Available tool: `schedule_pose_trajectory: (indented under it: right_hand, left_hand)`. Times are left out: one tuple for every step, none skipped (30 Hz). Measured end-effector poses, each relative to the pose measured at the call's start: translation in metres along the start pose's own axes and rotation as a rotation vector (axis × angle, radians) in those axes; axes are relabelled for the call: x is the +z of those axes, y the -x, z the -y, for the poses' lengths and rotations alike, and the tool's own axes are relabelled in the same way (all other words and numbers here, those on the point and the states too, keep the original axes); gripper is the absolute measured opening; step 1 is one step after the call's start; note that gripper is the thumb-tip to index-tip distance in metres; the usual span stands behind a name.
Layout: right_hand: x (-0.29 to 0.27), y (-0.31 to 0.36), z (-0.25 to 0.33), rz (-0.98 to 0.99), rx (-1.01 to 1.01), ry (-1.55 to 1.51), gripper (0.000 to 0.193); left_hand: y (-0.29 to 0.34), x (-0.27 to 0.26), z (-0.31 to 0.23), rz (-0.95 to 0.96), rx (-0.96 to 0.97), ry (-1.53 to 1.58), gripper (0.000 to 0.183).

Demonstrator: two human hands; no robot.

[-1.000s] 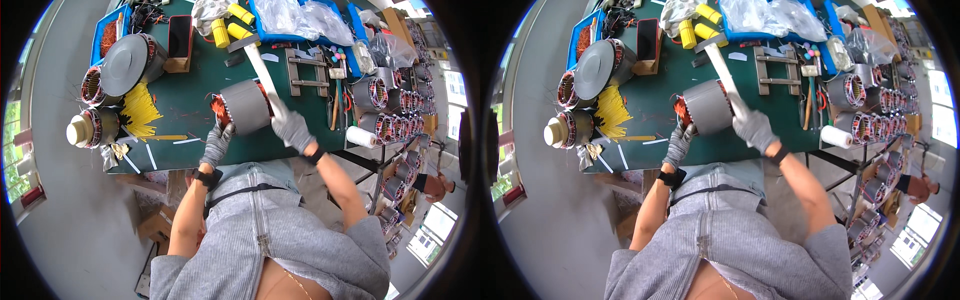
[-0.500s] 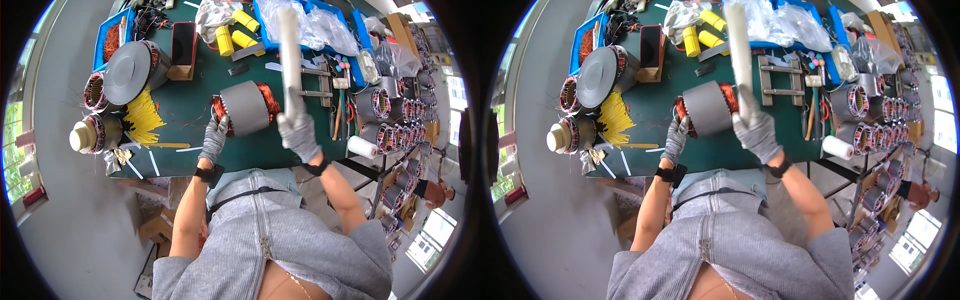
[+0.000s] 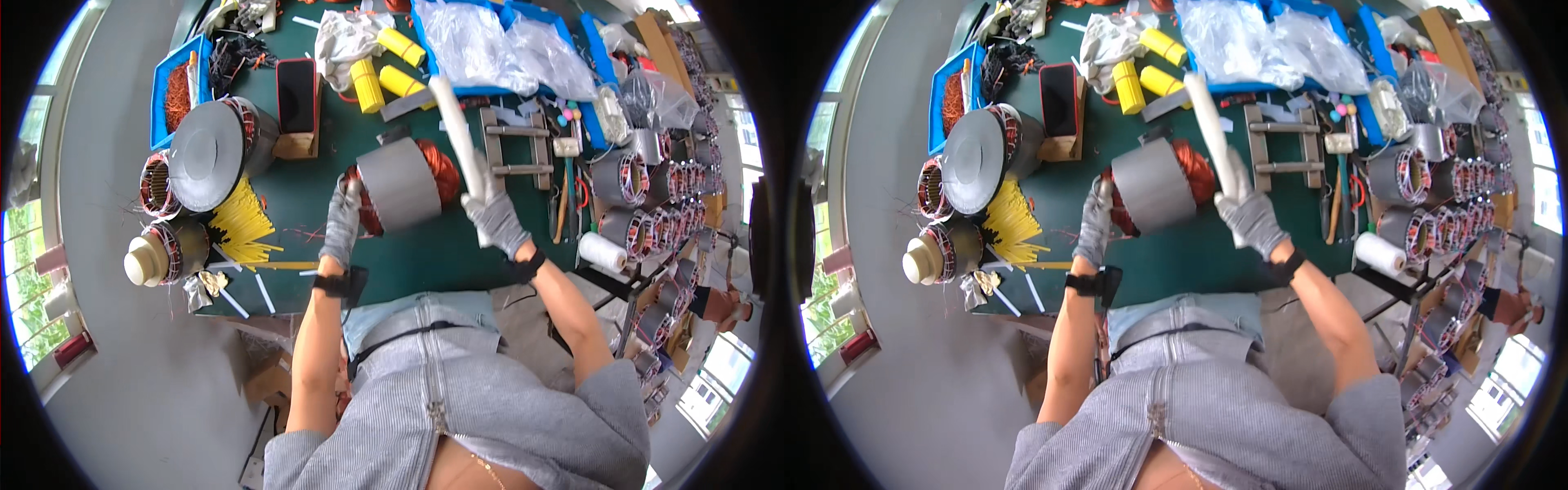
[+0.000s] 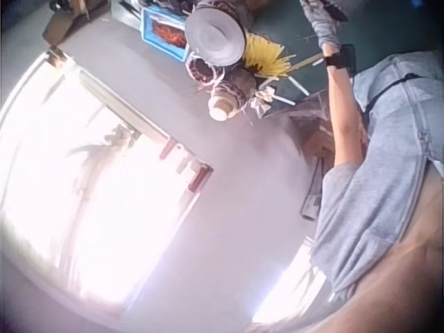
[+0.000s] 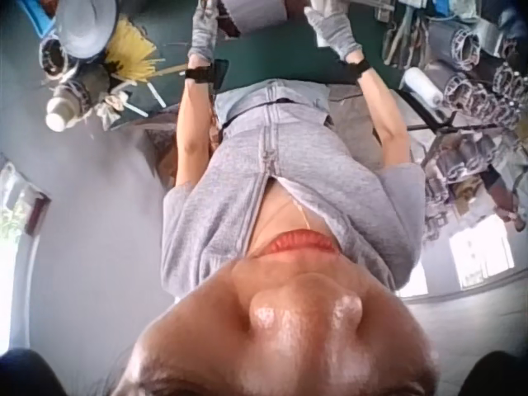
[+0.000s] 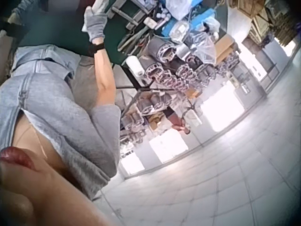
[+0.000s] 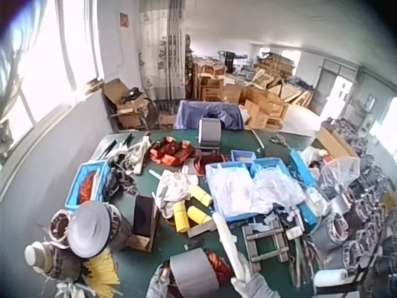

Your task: The recorder uses various tools to assemble components and align copper coils in a large electric motor stator.

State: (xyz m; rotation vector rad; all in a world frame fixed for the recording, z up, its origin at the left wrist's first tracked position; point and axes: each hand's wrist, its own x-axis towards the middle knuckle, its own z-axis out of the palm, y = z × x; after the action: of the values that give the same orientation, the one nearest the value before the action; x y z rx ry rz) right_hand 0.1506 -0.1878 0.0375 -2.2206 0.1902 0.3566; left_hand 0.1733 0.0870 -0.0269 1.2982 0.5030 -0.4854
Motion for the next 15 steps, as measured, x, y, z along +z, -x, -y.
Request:
schedule_pose_trajectory:
  right_hand:
    - [0.000,-0.008,-0.014,-0.094,-0.041,0.068,0.076]
    - [0.001,-0.013,-0.029,-0.190,-0.080,0.137,0.075]
    - [0.001,-0.021,-0.022,-0.171,-0.100,0.046,0.074]
    - [0.006,-0.023,-0.012,-0.152,-0.113,-0.044,0.073]
    - [0.033,-0.034,0.014,-0.080,-0.242,-0.108,0.074]
    - [0.038,-0.040,0.008,0.051,-0.052,-0.336,0.071]
    - [0.035,-0.044,-0.003,-0.021,-0.036,-0.417,0.069]
    - [0.035,-0.045,-0.002,-0.061,-0.045,-0.508,0.067]
    - [0.040,-0.043,0.010,-0.045,-0.066,-0.520,0.067]
    - [0.036,-0.040,0.016,-0.041,-0.015,-0.534,0.065]
    - [0.033,-0.037,0.017,-0.036,0.038,-0.546,0.063]
    - [0.040,-0.037,0.002,-0.120,-0.124,-0.483,0.062]
    - [0.039,-0.029,0.008,-0.084,-0.115,-0.472,0.063]
    - [0.036,-0.020,0.013,-0.047,-0.105,-0.458,0.064]
    - [0.030,-0.014,0.014,-0.046,-0.092,-0.456,0.064]
  left_hand:
    - [0.008,0.022,-0.025,-0.072,0.180,-0.087,0.036]
    - [0.008,0.025,-0.024,-0.059,0.186,-0.093,0.036]
    - [0.009,0.020,-0.019,-0.017,0.156,-0.178,0.034]
    - [0.010,0.009,-0.005,0.028,0.119,-0.265,0.032]
    - [-0.011,-0.060,0.080,-0.041,0.663,-0.535,0.030]
    - [-0.011,-0.039,0.067,-0.006,0.669,-0.530,0.030]
    - [0.004,0.000,0.031,0.006,0.388,-0.296,0.030]
    - [0.019,0.018,0.005,-0.023,0.109,-0.075,0.030]
    - [0.019,0.011,0.005,-0.050,0.093,-0.030,0.032]
    - [0.025,0.020,-0.009,-0.041,0.104,-0.038,0.032]
    - [0.035,0.031,-0.020,-0.124,-0.011,-0.057,0.035]
    - [0.041,0.039,-0.031,-0.206,-0.120,-0.076,0.037]
    - [0.039,0.025,-0.017,-0.085,0.012,-0.056,0.041]
    - [0.040,0.014,0.000,-0.092,0.007,-0.055,0.041]
    - [0.044,0.017,0.000,-0.091,-0.049,-0.078,0.042]
